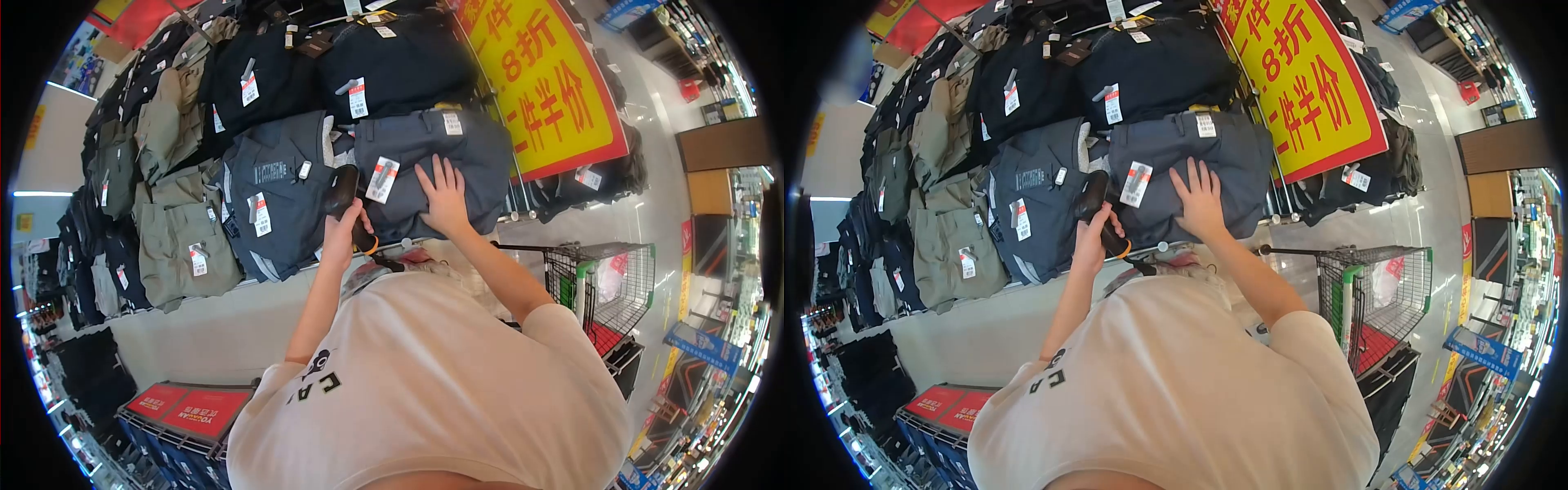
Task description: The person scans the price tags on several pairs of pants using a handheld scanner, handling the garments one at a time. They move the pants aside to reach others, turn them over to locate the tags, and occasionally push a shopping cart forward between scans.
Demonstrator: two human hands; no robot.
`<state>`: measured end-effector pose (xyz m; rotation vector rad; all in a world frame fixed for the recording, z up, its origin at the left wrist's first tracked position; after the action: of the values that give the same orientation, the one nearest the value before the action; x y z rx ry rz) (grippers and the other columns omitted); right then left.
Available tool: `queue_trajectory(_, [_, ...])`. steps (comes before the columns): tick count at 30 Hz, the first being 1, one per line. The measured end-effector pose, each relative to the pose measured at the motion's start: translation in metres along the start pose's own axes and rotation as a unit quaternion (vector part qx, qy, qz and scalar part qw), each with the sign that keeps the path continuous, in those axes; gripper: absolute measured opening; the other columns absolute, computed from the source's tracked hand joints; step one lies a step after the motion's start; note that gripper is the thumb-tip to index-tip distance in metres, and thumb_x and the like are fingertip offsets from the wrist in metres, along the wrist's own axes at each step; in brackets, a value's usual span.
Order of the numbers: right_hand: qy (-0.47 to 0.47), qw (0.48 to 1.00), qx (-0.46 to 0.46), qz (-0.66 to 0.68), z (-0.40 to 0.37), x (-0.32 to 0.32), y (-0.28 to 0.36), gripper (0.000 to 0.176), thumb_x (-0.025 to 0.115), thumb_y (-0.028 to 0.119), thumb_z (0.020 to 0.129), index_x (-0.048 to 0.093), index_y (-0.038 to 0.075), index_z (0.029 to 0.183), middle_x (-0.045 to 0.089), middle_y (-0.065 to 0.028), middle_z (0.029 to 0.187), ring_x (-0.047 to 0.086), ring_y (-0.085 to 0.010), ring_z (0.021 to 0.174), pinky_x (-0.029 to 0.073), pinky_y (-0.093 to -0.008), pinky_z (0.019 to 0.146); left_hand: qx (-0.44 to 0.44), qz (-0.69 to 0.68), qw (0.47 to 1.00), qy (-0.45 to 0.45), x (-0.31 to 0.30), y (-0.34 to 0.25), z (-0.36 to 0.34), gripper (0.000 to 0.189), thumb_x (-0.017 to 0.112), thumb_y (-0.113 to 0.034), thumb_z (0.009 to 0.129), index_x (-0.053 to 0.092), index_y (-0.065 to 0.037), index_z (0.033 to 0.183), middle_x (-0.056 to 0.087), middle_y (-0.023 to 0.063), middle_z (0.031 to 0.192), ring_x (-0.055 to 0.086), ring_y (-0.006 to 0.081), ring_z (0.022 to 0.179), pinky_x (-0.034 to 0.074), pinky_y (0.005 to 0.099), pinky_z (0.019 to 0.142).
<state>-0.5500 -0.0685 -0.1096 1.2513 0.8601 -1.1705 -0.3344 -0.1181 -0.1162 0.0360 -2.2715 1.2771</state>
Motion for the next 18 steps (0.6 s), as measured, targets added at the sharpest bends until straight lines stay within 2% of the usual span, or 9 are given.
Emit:
queue_trajectory(4, [0.038,0.999,-0.015,0.025,-0.001,-0.01,-0.004,0.108,0.089,0.03,0.06,0.036,0.022,0.153,0.024,-0.0232,0.16,0.025,-0.0459,0.146,0.025,-0.0592,0.116,0.013,-0.001,1.0,-0.011,0.005,-0.007,0.001,0.021,0.064,-0.021,0.098,0.052,-0.007,0.108,0.056,0.005,0.078,0.059,0.0164,0.068,0.05,0.034,0.066])
queue_trajectory(6, [0.124,0.99,-0.045,0.052,-0.004,-0.012,-0.006,0.104,0.088,0.037,0.066,0.035,0.021,0.154,0.022,-0.0251,0.161,0.024,-0.0481,0.146,0.024,-0.0596,0.116,0.022,-0.002,1.0,-0.014,0.007,-0.013,0.004,0.021,0.064,-0.021,0.098,0.052,-0.007,0.109,0.056,0.0051,0.078,0.059,0.0165,0.069,0.05,0.0339,0.066])
queue_trajectory(7, [0.124,0.99,-0.049,0.055,-0.003,-0.029,-0.005,0.104,0.088,0.037,0.066,0.035,0.021,0.154,0.022,-0.0251,0.161,0.024,-0.0481,0.146,0.024,-0.0596,0.116,0.025,0.0,1.0,-0.019,0.008,-0.015,0.006,0.021,0.064,-0.021,0.098,0.052,-0.007,0.109,0.056,0.0052,0.077,0.059,0.0165,0.069,0.05,0.0337,0.066])
queue_trajectory(9, [0.271,0.958,-0.01,0.095,-0.007,-0.036,-0.008,0.094,0.083,0.044,0.075,0.037,0.019,0.153,0.025,-0.0248,0.161,0.025,-0.0478,0.146,0.023,-0.0587,0.116,0.033,0.001,0.999,-0.027,0.012,-0.019,0.01,0.022,0.064,-0.021,0.098,0.052,-0.007,0.11,0.056,0.0053,0.077,0.059,0.0165,0.069,0.05,0.0336,0.066])
queue_trajectory(10, [0.271,0.958,-0.015,0.096,0.001,-0.042,-0.007,0.094,0.083,0.044,0.075,0.037,0.019,0.153,0.025,-0.0248,0.161,0.025,-0.0478,0.146,0.023,-0.0587,0.116,0.031,-0.001,0.999,-0.027,0.014,-0.02,0.011,0.022,0.064,-0.021,0.098,0.052,-0.007,0.11,0.056,0.0052,0.077,0.059,0.0165,0.069,0.05,0.0334,0.066])
queue_trajectory(12, [0.015,0.99,-0.053,0.128,0.029,-0.091,-0.008,0.086,0.077,0.048,0.08,0.041,0.017,0.152,0.029,-0.0226,0.16,0.028,-0.0445,0.146,0.023,-0.0571,0.117,0.031,-0.001,0.999,-0.03,0.019,-0.02,0.014,0.022,0.064,-0.021,0.098,0.052,-0.007,0.11,0.056,0.0051,0.077,0.059,0.0164,0.068,0.05,0.0332,0.065])
queue_trajectory(13, [-0.05,0.993,-0.011,0.11,0.039,-0.071,-0.016,0.08,0.074,0.046,0.083,0.044,0.015,0.15,0.032,-0.0195,0.16,0.028,-0.0409,0.147,0.022,-0.0562,0.118,0.036,-0.001,0.999,-0.038,0.022,-0.018,0.018,0.02,0.065,-0.02,0.098,0.054,-0.006,0.108,0.057,0.0048,0.076,0.059,0.0157,0.067,0.05,0.0325,0.065])
queue_trajectory(15, [-0.057,0.994,-0.006,0.095,0.033,-0.014,-0.025,0.079,0.072,0.045,0.083,0.044,0.014,0.15,0.032,-0.0194,0.16,0.028,-0.0408,0.147,0.022,-0.0562,0.118,0.039,-0.006,0.998,-0.046,0.026,-0.015,0.022,0.019,0.066,-0.02,0.098,0.057,-0.005,0.106,0.058,0.0046,0.074,0.059,0.015,0.065,0.05,0.032,0.064])
queue_trajectory(18, [-0.068,0.995,-0.006,0.078,0.042,-0.005,-0.031,0.078,0.07,0.042,0.084,0.042,0.013,0.151,0.031,-0.0192,0.16,0.029,-0.0419,0.146,0.024,-0.0554,0.118,0.039,0.013,0.998,-0.05,0.038,-0.017,0.026,0.019,0.066,-0.019,0.098,0.057,-0.004,0.107,0.058,0.0046,0.074,0.059,0.0151,0.065,0.05,0.032,0.064])
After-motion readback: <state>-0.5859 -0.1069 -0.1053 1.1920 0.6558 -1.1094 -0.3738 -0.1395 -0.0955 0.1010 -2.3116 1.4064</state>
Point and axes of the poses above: each hand's wrist, its own z-axis towards the middle knuckle, its own x-axis out of the palm, y = z × x, the point moved 9 cm from there along z, towards the middle knuckle
